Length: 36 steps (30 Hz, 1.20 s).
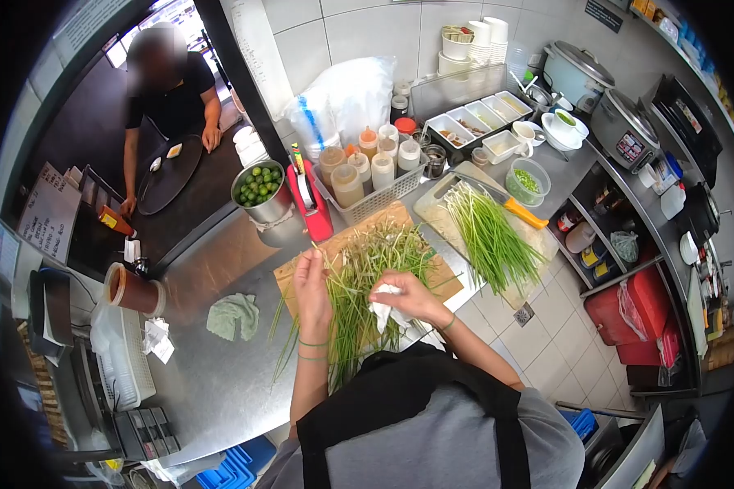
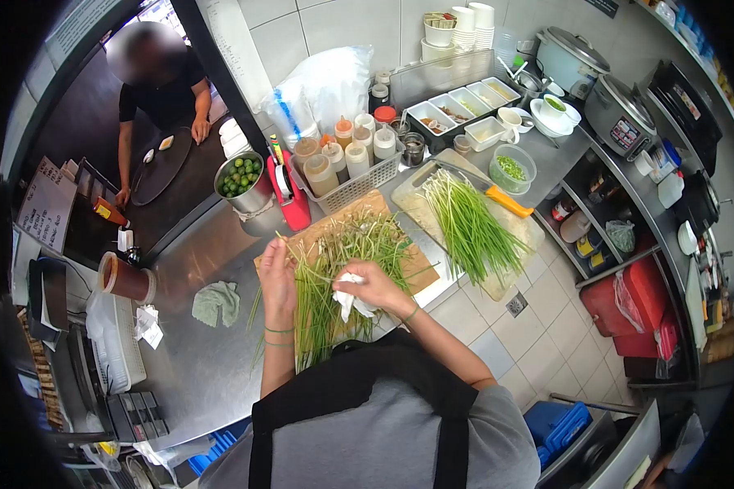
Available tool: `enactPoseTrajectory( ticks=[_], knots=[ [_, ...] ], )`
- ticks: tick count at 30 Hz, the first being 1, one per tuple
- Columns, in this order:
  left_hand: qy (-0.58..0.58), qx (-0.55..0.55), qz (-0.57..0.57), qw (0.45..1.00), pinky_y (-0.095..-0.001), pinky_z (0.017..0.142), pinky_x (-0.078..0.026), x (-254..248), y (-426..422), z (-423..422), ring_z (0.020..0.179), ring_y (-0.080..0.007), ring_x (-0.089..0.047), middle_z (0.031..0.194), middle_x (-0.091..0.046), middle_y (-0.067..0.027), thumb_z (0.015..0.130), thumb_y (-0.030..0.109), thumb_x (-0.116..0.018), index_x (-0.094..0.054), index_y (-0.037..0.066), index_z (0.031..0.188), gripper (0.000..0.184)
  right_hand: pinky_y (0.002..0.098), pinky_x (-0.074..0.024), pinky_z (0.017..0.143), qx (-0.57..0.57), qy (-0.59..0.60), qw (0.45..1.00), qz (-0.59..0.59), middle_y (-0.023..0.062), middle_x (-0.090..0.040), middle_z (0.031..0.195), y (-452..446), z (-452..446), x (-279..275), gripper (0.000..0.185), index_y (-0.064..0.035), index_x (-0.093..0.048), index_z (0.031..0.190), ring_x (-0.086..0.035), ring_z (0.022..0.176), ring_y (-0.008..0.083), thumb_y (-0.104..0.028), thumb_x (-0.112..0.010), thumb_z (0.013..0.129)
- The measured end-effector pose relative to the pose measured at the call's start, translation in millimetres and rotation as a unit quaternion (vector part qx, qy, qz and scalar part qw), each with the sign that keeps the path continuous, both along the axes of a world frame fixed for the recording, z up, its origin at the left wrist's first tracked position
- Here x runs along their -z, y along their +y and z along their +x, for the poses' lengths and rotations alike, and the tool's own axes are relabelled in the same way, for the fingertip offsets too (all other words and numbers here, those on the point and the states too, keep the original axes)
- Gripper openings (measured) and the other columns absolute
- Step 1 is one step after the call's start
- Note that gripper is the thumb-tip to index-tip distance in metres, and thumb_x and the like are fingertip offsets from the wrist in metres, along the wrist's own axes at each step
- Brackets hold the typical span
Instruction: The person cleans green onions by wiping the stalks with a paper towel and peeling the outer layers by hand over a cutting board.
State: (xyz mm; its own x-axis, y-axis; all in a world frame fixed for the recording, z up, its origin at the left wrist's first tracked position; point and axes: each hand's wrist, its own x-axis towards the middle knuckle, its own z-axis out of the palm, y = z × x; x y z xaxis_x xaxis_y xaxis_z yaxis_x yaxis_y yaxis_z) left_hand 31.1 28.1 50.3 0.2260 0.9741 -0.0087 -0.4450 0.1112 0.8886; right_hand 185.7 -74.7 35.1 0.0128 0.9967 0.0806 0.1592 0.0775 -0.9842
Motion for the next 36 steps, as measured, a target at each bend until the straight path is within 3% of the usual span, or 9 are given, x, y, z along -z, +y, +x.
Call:
enactPoseTrajectory(
  ticks=[1,5,9,12,17,21,24,30,36],
  knots=[
    [0.017,0.007,0.012,1.0,-0.0184,0.061,-0.035,0,8,-3,0.07,-0.002,-0.044,0.076,-0.05,0.0058,0.09,0.018,-0.052,-0.056,0.01,0.088,0.009,0.025,-0.0401,0.074,0.0,0.013,1.0,-0.017,0.0038,-0.058,0.08,-5,2,1,0.015,-0.0031,-0.065,0.086,-0.054,0.079,0.0128,-0.016,-0.065,0.079],
    [-0.013,0.067,0.005,0.998,-0.0193,0.058,-0.036,-2,8,4,0.067,-0.0031,-0.044,0.074,-0.048,0.0049,0.09,0.017,-0.051,-0.054,0.008,0.088,0.009,0.0253,-0.0431,0.074,0.057,0.028,0.998,0.017,0.0079,-0.063,0.087,1,3,-6,0.021,-0.0024,-0.066,0.09,-0.058,0.083,0.0129,-0.017,-0.069,0.076],
    [-0.02,0.092,-0.008,0.995,-0.0202,0.056,-0.037,-4,-3,20,0.064,-0.0041,-0.045,0.075,-0.05,0.0031,0.09,0.015,-0.051,-0.052,0.008,0.089,0.007,0.0235,-0.0431,0.072,0.023,0.095,0.995,0.005,0.0043,-0.064,0.078,17,-11,4,0.02,-0.0002,-0.065,0.089,-0.056,0.076,0.0091,-0.015,-0.068,0.077],
    [-0.045,0.066,-0.018,0.997,-0.0201,0.056,-0.037,-1,-6,21,0.064,-0.0046,-0.045,0.078,-0.053,0.0004,0.091,0.015,-0.05,-0.05,0.009,0.089,0.007,0.0226,-0.0414,0.074,0.018,0.136,0.989,-0.054,0.0029,-0.063,0.082,6,-9,9,0.013,-0.0006,-0.065,0.087,-0.055,0.078,0.0076,-0.012,-0.064,0.08],
    [-0.058,0.057,0.015,0.997,-0.0206,0.057,-0.039,6,-6,17,0.065,-0.0065,-0.047,0.083,-0.057,-0.0057,0.093,0.016,-0.044,-0.046,0.009,0.087,0.009,0.0236,-0.0433,0.069,0.064,0.108,0.992,0.006,0.0019,-0.061,0.076,-23,10,21,0.01,-0.0004,-0.062,0.083,-0.056,0.074,0.0088,-0.01,-0.058,0.082],
    [-0.077,0.054,0.01,0.995,-0.0215,0.059,-0.041,5,-30,41,0.065,-0.0085,-0.049,0.082,-0.058,-0.0077,0.093,0.017,-0.044,-0.044,0.009,0.09,0.009,0.0214,-0.0443,0.065,0.254,0.369,0.894,0.009,0.0041,-0.06,0.074,-30,13,25,0.01,-0.0015,-0.059,0.082,-0.056,0.072,0.0094,-0.004,-0.049,0.083],
    [-0.087,0.094,-0.006,0.992,-0.0225,0.061,-0.043,9,-32,60,0.067,-0.01,-0.052,0.084,-0.06,-0.0099,0.093,0.018,-0.044,-0.044,0.008,0.093,0.01,0.0216,-0.0444,0.064,0.352,0.418,0.837,-0.008,0.0051,-0.061,0.075,-45,33,32,0.01,-0.0003,-0.058,0.081,-0.057,0.071,0.01,-0.004,-0.05,0.083],
    [0.064,0.319,-0.08,0.942,-0.0263,0.069,-0.048,35,5,170,0.083,-0.0175,-0.061,0.095,-0.063,-0.0162,0.092,0.018,-0.047,-0.044,0.004,0.102,0.017,0.0216,-0.0444,0.072,0.283,0.217,0.933,-0.053,0.0068,-0.065,0.084,-109,51,31,0.008,0.0022,-0.062,0.083,-0.058,0.076,0.0093,-0.005,-0.057,0.081],
    [0.154,0.415,-0.135,0.887,-0.0375,0.082,-0.05,25,5,264,0.101,-0.0322,-0.057,0.131,-0.032,-0.0268,0.091,0.018,-0.047,-0.021,0.0,0.133,0.052,0.02,-0.0422,0.071,0.278,0.161,0.945,-0.063,0.002,-0.064,0.079,-117,40,34,0.008,0.0008,-0.065,0.081,-0.055,0.074,0.0064,-0.006,-0.062,0.078]
  ],
)
